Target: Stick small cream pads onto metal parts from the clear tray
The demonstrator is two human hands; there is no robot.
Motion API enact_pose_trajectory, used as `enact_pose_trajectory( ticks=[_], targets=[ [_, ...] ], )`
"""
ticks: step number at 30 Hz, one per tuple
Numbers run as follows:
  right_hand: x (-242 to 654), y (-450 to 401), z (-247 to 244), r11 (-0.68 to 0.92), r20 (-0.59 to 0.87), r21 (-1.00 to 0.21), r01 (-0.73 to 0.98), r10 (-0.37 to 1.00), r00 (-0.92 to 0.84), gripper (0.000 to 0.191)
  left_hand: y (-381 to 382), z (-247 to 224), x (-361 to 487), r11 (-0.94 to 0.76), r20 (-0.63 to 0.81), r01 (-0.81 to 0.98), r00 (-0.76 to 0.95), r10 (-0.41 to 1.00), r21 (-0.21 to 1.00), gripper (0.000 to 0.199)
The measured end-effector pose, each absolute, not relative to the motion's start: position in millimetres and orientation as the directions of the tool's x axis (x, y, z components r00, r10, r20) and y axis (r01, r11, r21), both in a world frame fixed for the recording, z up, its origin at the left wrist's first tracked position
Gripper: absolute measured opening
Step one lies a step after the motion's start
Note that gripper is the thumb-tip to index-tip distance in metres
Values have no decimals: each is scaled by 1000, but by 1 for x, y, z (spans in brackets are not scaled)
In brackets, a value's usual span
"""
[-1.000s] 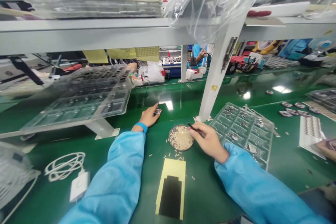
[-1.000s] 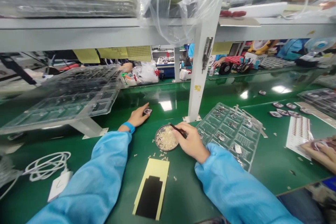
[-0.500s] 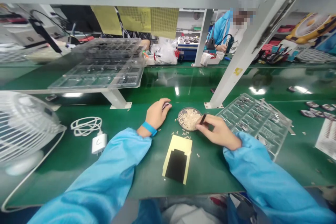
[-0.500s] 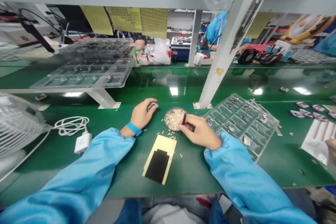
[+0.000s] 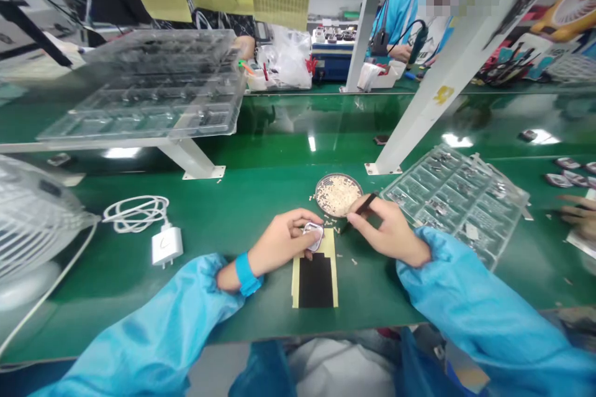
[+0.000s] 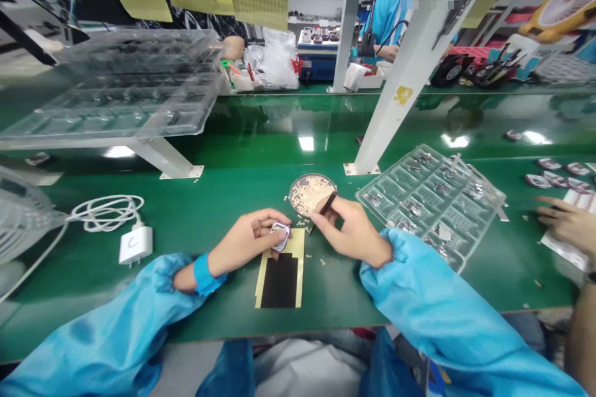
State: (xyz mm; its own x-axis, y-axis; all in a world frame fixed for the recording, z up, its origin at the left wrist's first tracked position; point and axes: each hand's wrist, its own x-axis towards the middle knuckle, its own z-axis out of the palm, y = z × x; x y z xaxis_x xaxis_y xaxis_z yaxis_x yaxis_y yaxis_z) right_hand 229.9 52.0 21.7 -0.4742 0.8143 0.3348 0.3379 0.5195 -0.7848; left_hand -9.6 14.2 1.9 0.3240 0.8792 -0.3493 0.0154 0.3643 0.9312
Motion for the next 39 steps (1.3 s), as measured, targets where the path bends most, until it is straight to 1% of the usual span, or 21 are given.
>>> enact_pose_trajectory(
  ticks=[2, 4, 6, 10, 17, 20, 22, 23, 24, 26, 28, 33, 39],
  targets=[
    [228, 50, 22, 482, 316, -835, 263, 813, -488, 7, 13, -2, -8, 337, -341, 73, 327, 881, 939, 37],
    [226, 46, 19, 434, 269, -877, 205, 798, -540, 8, 11, -4, -6, 307, -327, 112, 329, 886, 945, 31],
    [223, 42, 15, 423, 237, -883, 205, 777, -583, 9, 9, -5, -5, 304, -321, 102, 329, 888, 947, 28],
    [220, 39, 8, 423, 209, -873, 242, 773, -599, 12, 10, -5, -4, 326, -332, 75, 320, 887, 942, 29],
    [219, 40, 7, 412, 215, -884, 222, 778, -590, 10, 11, -2, -3, 334, -344, 86, 308, 887, 939, 28],
    [218, 38, 9, 330, 185, -930, 161, 799, -572, 8, 10, 0, -2, 363, -372, 84, 290, 882, 928, 27],
    [219, 37, 13, 290, 203, -953, 83, 820, -534, 7, 10, 1, -1, 384, -384, 57, 284, 879, 922, 28],
    [219, 37, 15, 314, 241, -947, 63, 828, -506, 6, 11, 1, -1, 391, -388, 48, 282, 877, 919, 29],
    [219, 38, 17, 371, 298, -926, 64, 827, -476, 5, 11, 0, -2, 397, -394, 47, 279, 876, 917, 30],
    [220, 39, 20, 513, 421, -851, 114, 795, -437, 11, 11, 0, -3, 403, -405, 64, 265, 875, 913, 33],
    [220, 40, 21, 606, 499, -781, 151, 750, -435, 17, 12, -1, -4, 401, -404, 65, 255, 878, 914, 35],
    [219, 41, 17, 671, 536, -725, 156, 692, -484, 25, 12, -1, -4, 398, -393, 28, 238, 888, 917, 37],
    [221, 40, 17, 710, 547, -685, 165, 651, -526, 25, 11, -2, -3, 383, -382, 39, 225, 897, 923, 34]
  ],
)
